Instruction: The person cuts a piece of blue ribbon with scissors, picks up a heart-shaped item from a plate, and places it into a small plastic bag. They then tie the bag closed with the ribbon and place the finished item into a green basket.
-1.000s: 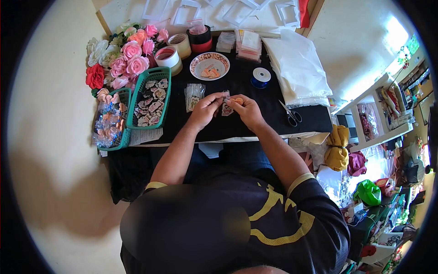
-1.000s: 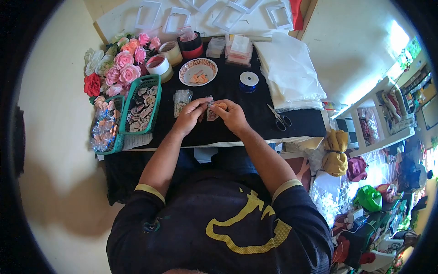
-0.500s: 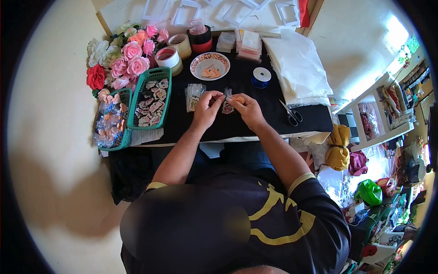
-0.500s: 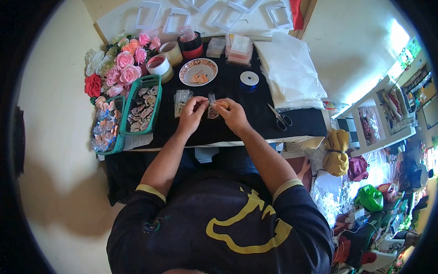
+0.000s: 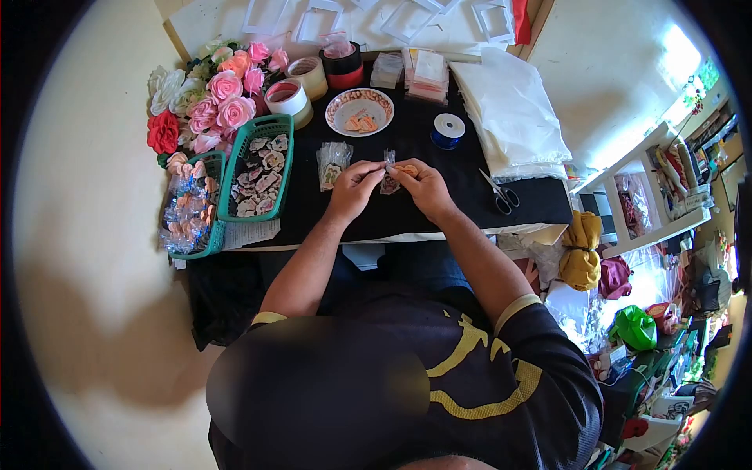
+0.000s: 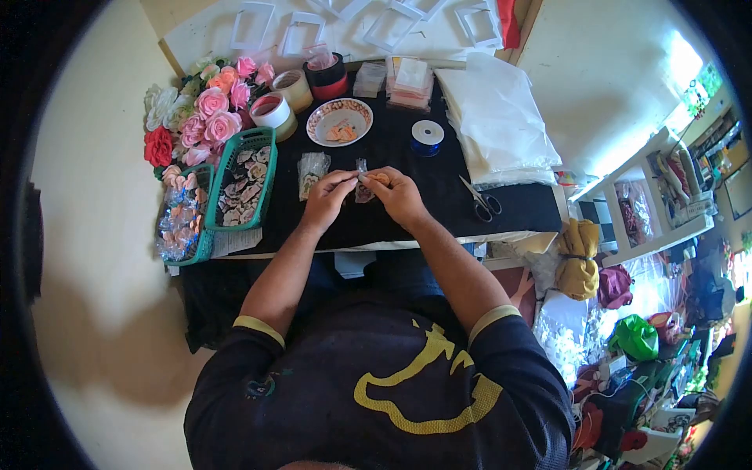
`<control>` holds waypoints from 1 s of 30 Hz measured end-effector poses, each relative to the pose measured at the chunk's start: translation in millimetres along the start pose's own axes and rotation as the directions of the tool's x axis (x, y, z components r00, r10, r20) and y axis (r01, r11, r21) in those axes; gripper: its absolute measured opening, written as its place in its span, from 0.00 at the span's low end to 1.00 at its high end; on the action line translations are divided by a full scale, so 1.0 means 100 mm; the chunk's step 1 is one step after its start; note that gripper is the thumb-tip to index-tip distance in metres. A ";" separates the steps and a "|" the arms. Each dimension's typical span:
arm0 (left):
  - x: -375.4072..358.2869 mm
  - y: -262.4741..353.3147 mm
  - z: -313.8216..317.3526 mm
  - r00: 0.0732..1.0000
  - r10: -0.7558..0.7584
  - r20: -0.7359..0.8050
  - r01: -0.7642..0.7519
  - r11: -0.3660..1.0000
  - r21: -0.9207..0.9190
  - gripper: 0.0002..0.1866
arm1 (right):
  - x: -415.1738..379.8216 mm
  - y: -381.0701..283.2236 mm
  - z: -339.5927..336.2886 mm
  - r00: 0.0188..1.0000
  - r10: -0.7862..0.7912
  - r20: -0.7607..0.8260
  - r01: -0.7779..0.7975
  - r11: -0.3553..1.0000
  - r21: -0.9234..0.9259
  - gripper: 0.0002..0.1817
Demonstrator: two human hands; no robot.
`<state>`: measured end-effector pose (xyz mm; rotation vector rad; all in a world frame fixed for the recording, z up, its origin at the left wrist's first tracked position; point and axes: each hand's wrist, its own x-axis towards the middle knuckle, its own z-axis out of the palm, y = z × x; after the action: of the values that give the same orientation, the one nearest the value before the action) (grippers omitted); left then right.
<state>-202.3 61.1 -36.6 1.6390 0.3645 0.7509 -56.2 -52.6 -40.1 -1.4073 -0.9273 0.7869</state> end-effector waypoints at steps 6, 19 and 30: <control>-0.02 0.16 -0.01 0.966 -0.259 0.015 0.259 0.966 0.028 0.15 | -0.05 -0.11 0.01 0.999 0.050 -0.014 -0.051 0.997 -0.057 0.14; -0.01 0.10 -0.04 0.954 -0.299 -0.008 0.298 0.954 -0.023 0.16 | -0.04 -0.10 0.01 0.998 0.058 0.022 -0.057 0.998 -0.002 0.20; 0.00 0.13 -0.02 0.969 -0.246 0.006 0.246 0.967 -0.065 0.09 | -0.04 -0.08 -0.01 0.999 0.046 0.028 -0.047 0.999 0.009 0.15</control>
<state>-205.7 59.8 -24.1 1.4982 0.5294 0.5705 -57.9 -56.7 -32.2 -1.4172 -0.9134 0.8464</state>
